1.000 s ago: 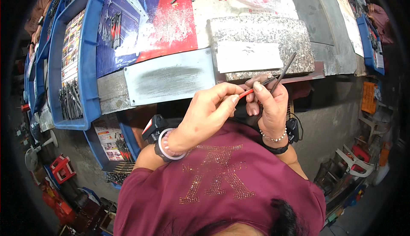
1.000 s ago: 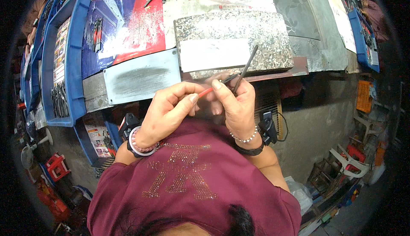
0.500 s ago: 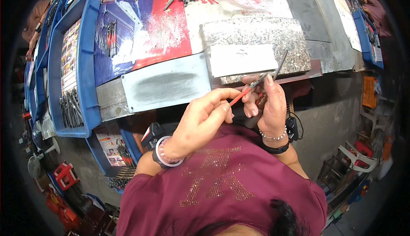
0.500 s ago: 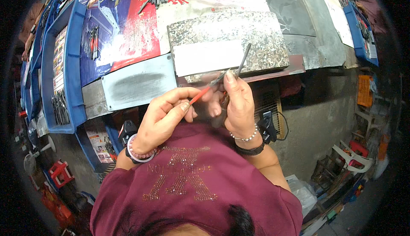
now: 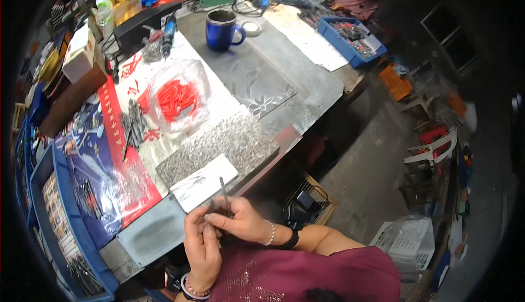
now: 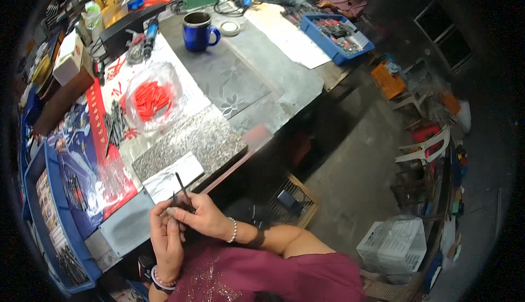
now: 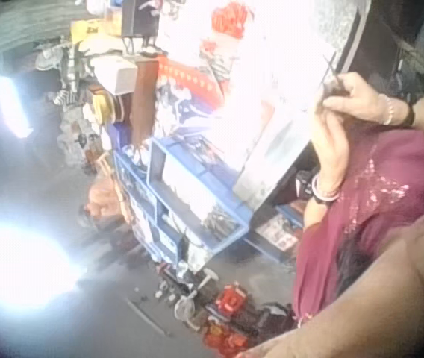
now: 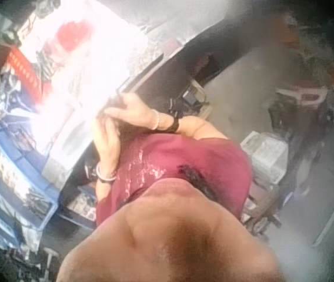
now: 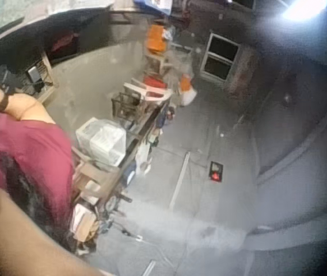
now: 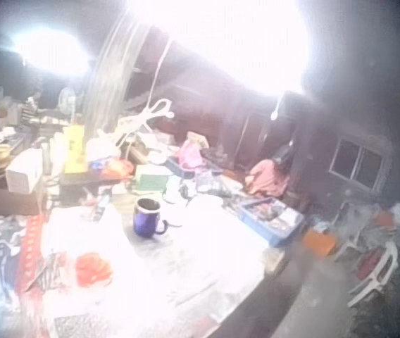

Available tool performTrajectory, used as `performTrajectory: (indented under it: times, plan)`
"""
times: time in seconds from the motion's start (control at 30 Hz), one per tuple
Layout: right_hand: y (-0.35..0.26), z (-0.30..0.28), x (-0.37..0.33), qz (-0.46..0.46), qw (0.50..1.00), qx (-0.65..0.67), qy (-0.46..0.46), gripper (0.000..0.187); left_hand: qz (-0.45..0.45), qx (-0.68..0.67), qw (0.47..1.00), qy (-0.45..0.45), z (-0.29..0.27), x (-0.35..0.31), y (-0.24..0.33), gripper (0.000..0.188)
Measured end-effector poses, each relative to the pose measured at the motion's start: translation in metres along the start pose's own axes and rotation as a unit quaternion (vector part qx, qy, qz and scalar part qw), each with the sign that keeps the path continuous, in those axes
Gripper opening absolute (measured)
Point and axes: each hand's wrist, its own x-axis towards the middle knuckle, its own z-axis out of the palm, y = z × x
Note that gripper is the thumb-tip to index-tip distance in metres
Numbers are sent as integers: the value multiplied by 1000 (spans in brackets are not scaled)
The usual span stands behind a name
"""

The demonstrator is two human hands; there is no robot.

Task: The person repeatedly sharpens small metal rods with red tips on a stone block using a file. They pick up rods from a blue bin, file the tips, inspect them, and place them back on the table. The process is repeated for multiple rods throughout the clip.

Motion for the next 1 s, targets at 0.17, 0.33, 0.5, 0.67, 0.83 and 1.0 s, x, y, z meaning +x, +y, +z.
performTrajectory:
  times: [0.17, 0.33, 0.5, 0.67, 0.83, 1.0]
  plan:
    - [14, -8, 6, -292, 909, -289, 69, 26, 23, -88, 995, 40, 14, -4, -15, 27]
    - [14, -7, 7, -344, 867, -351, 78, 28, 68, -107, 989, 78, 27, -4, -17, 25]
    - [9, -7, 4, -246, 944, -214, 52, 27, 43, -191, 978, 70, 24, -9, -12, 23]
    - [6, -8, 10, -361, 876, -316, 58, 22, 62, -182, 975, 112, 31, -8, -13, 22]
    - [2, -2, 5, -286, 874, -383, 92, 22, 66, -177, 979, 75, 27, -5, -13, 17]
    - [3, -7, 3, -245, 938, -228, 93, 20, 68, -134, 986, 72, 26, -8, -18, 20]
